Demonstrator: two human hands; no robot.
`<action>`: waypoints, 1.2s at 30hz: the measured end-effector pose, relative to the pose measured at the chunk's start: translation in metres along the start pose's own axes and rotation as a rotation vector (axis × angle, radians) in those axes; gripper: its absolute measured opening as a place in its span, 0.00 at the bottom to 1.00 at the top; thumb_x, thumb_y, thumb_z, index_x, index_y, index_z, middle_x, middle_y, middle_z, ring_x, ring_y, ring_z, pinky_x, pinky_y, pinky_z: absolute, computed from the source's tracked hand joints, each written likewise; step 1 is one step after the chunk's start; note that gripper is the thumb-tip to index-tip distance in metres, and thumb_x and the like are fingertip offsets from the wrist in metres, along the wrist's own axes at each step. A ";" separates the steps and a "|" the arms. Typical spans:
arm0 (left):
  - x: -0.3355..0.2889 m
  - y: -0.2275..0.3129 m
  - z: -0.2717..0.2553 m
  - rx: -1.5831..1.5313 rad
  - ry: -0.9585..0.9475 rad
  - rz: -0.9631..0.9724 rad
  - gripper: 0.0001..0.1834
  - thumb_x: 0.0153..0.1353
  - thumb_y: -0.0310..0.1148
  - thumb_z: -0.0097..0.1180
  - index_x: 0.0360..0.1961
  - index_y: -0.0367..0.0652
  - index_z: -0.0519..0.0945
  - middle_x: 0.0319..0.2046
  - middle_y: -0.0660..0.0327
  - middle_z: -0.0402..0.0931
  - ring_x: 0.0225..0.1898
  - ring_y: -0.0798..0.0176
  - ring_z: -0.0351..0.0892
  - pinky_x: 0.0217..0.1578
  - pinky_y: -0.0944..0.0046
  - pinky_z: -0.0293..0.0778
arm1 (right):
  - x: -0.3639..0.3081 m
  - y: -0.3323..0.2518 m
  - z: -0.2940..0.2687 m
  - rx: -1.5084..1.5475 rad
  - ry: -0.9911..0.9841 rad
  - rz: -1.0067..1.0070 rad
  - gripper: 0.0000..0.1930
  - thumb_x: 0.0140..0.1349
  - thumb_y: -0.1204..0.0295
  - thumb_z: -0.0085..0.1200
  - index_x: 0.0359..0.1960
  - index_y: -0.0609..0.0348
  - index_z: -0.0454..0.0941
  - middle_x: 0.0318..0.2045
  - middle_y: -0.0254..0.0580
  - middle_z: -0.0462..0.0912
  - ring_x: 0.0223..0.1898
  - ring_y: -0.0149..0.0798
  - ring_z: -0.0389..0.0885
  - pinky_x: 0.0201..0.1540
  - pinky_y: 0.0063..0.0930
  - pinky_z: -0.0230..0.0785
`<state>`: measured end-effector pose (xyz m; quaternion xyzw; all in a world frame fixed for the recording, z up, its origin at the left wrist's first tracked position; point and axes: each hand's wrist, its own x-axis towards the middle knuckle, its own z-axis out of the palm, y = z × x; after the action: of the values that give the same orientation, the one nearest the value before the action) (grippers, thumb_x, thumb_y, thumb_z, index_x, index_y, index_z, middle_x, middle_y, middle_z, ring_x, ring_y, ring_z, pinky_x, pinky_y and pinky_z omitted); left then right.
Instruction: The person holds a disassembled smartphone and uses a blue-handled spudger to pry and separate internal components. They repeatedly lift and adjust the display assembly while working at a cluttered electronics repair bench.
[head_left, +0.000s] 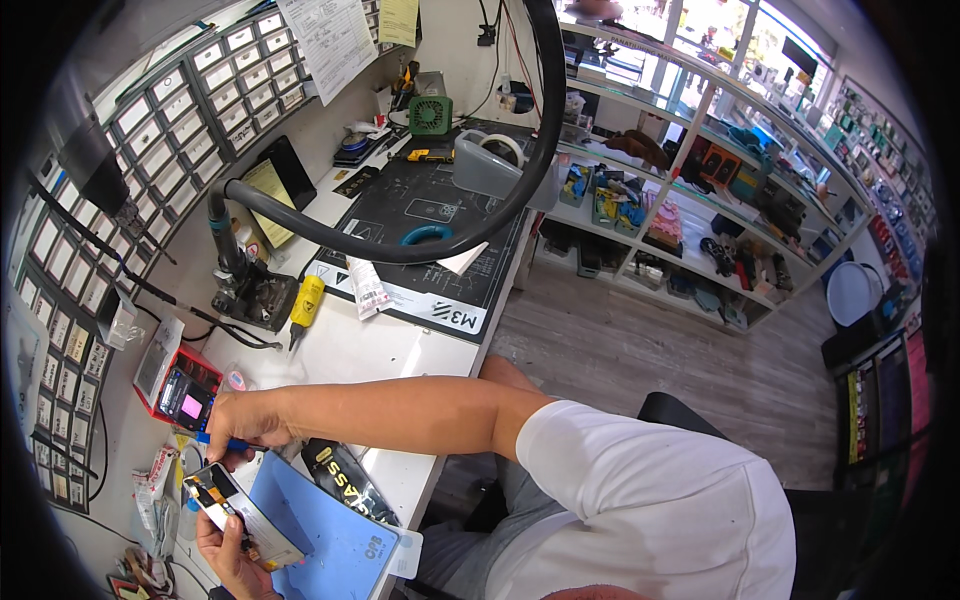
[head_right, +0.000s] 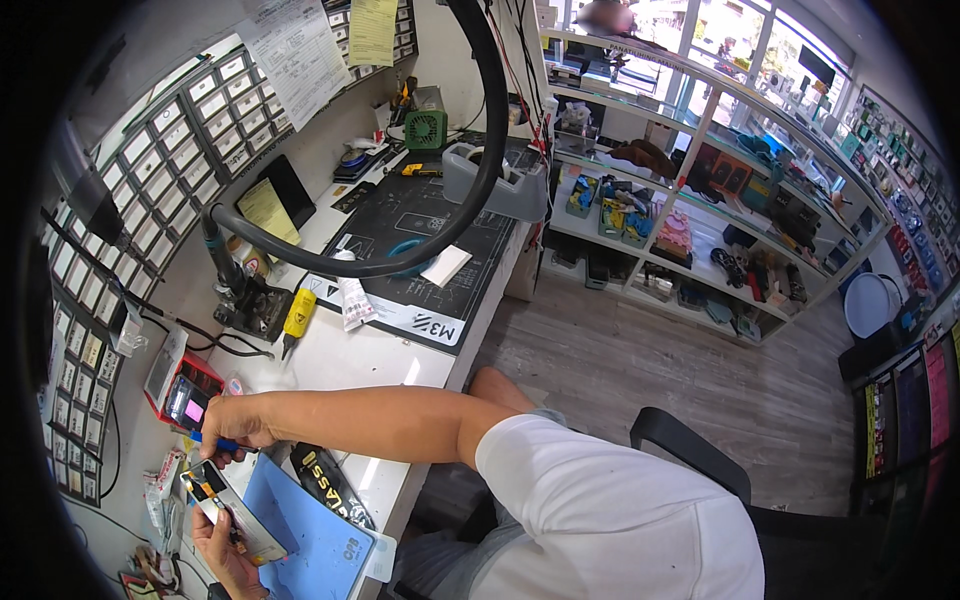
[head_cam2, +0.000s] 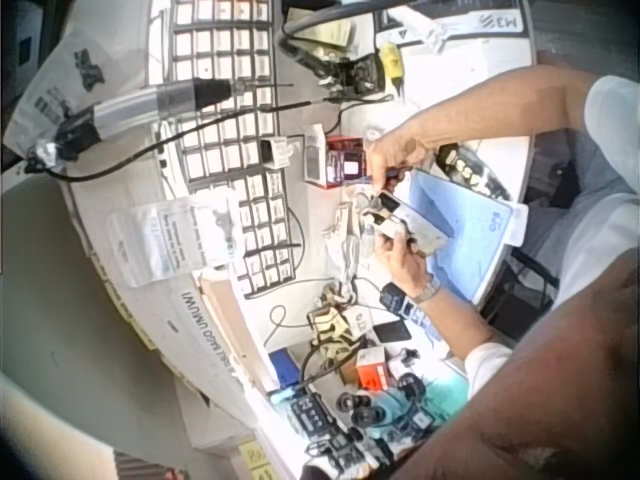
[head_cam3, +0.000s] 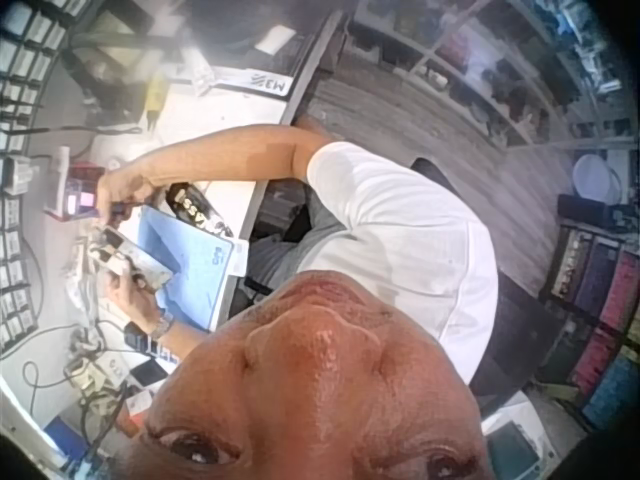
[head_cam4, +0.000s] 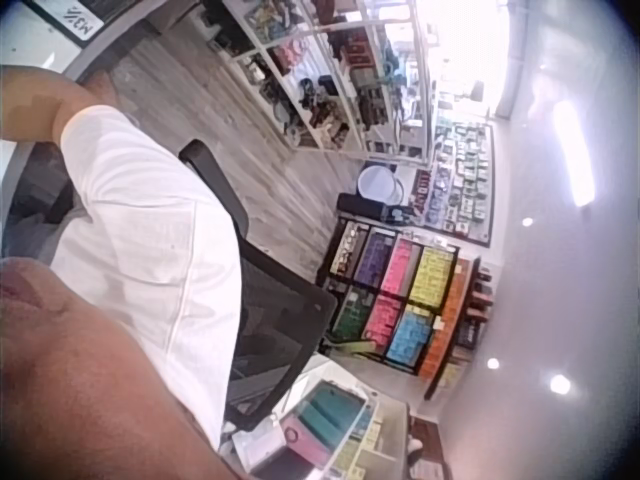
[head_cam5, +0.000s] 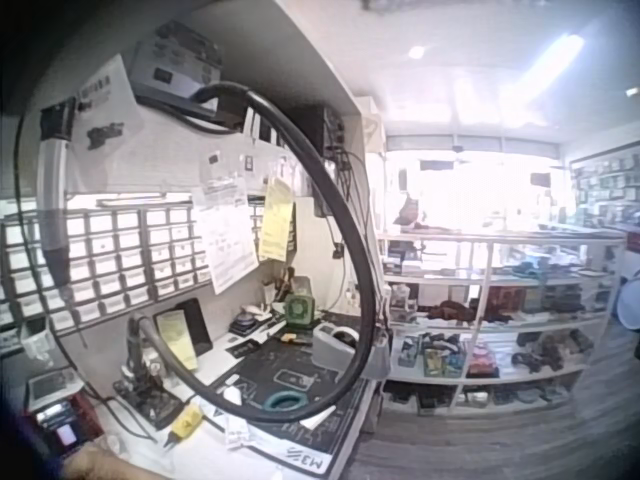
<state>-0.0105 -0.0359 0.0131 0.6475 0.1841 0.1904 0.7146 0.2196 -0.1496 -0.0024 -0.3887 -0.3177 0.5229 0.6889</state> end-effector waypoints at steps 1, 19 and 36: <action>-0.001 0.001 0.004 -0.003 0.004 -0.002 0.15 0.70 0.25 0.63 0.56 0.35 0.82 0.31 0.67 0.81 0.20 0.78 0.68 0.20 0.76 0.59 | -0.001 0.000 -0.002 -0.012 -0.002 0.006 0.04 0.58 0.74 0.65 0.28 0.61 0.84 0.22 0.46 0.85 0.21 0.36 0.83 0.23 0.31 0.67; 0.016 -0.009 -0.004 -0.267 0.132 0.121 0.23 0.70 0.28 0.68 0.63 0.40 0.75 0.52 0.57 0.87 0.49 0.68 0.88 0.50 0.63 0.84 | -0.012 -0.009 0.032 -0.341 0.400 -0.409 0.24 0.81 0.50 0.53 0.56 0.62 0.82 0.47 0.36 0.86 0.44 0.27 0.83 0.51 0.26 0.78; 0.006 -0.007 -0.001 -0.221 0.121 0.153 0.27 0.67 0.22 0.71 0.64 0.35 0.73 0.49 0.53 0.88 0.46 0.66 0.90 0.50 0.63 0.87 | -0.020 0.004 0.042 -0.800 0.282 -0.835 0.06 0.65 0.79 0.67 0.43 0.62 0.89 0.41 0.42 0.89 0.40 0.30 0.87 0.42 0.25 0.81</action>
<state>-0.0054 -0.0325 0.0056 0.5644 0.1547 0.3021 0.7525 0.1769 -0.1598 0.0144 -0.5260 -0.5215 -0.0092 0.6718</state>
